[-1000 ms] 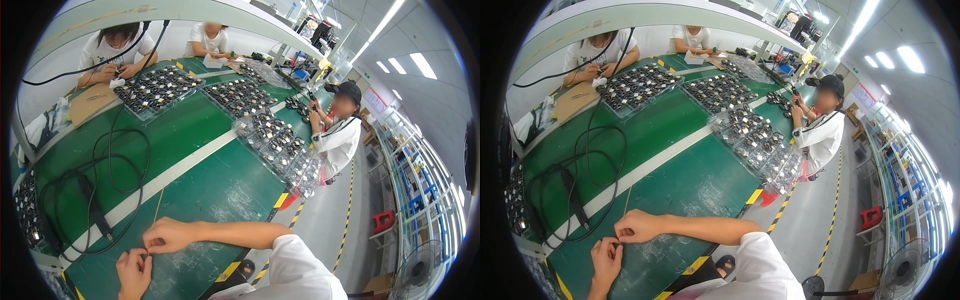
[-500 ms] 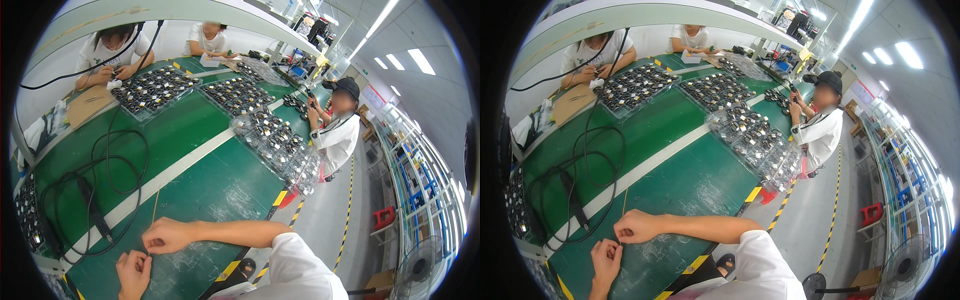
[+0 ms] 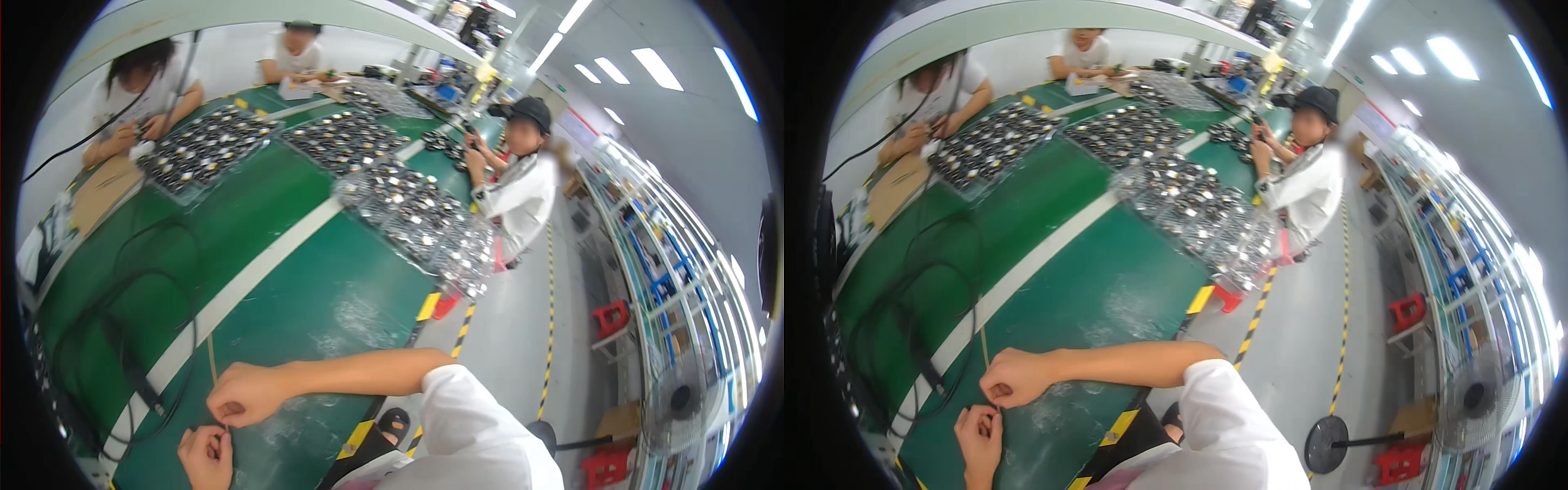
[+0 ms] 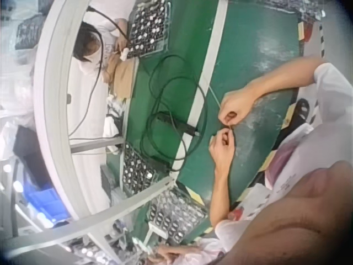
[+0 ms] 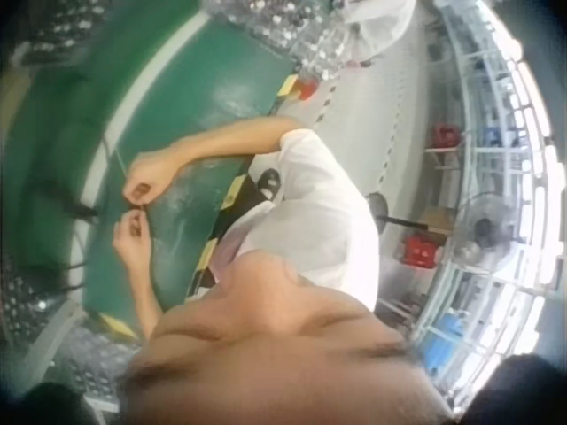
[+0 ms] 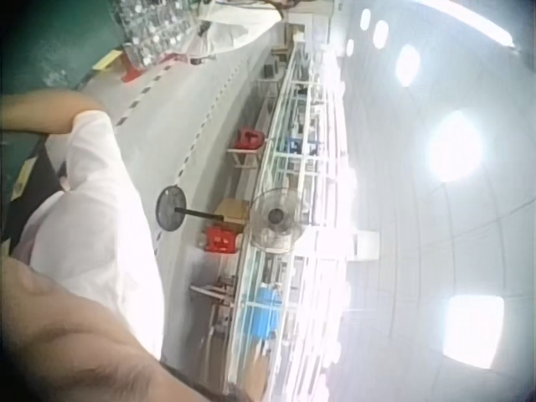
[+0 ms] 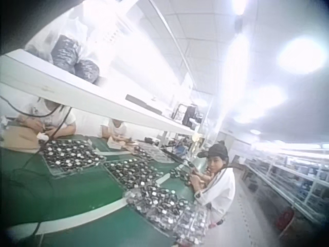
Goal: Assembling electronic components on a PCB and inspecting wires at a production workbench.
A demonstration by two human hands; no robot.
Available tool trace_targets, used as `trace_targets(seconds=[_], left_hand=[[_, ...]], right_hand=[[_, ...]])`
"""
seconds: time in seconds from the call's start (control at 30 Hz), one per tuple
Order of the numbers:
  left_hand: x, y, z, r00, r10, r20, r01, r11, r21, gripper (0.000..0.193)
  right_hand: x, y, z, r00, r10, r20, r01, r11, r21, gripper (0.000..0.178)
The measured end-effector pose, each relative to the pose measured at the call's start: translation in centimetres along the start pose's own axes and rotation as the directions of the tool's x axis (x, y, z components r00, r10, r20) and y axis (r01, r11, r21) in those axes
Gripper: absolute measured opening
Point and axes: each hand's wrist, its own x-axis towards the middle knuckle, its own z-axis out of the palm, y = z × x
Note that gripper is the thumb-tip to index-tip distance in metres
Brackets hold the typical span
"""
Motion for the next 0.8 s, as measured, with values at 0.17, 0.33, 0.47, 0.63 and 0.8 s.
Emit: trace_targets(seconds=[0.17,0.33,0.47,0.63,0.8], left_hand=[[0.5,1.3,-1.3,0.997,-0.020,0.072,0.014,0.996,0.088,0.009],[0.6,1.3,-1.3,0.996,0.031,0.079,-0.034,0.999,0.036,0.008],[0.6,1.4,-1.5,0.997,0.012,0.083,-0.019,0.997,0.081,0.007],[0.9,2.0,-1.5,0.997,0.023,0.080,-0.031,0.995,0.094,0.008],[0.1,0.5,-0.5,0.998,0.000,0.066,-0.006,0.996,0.084,0.006]], right_hand=[[0.2,0.8,0.8,0.996,-0.091,-0.015,0.090,0.996,-0.028,0.006],[-0.1,0.7,1.0,0.996,-0.062,-0.057,0.062,0.998,0.012,0.006],[0.0,0.9,1.3,0.997,-0.062,-0.044,0.062,0.998,-0.013,0.006],[-0.2,0.7,1.0,0.996,-0.073,-0.047,0.073,0.997,-0.020,0.006],[-0.1,0.6,1.0,0.998,-0.066,-0.010,0.066,0.997,-0.041,0.006]])
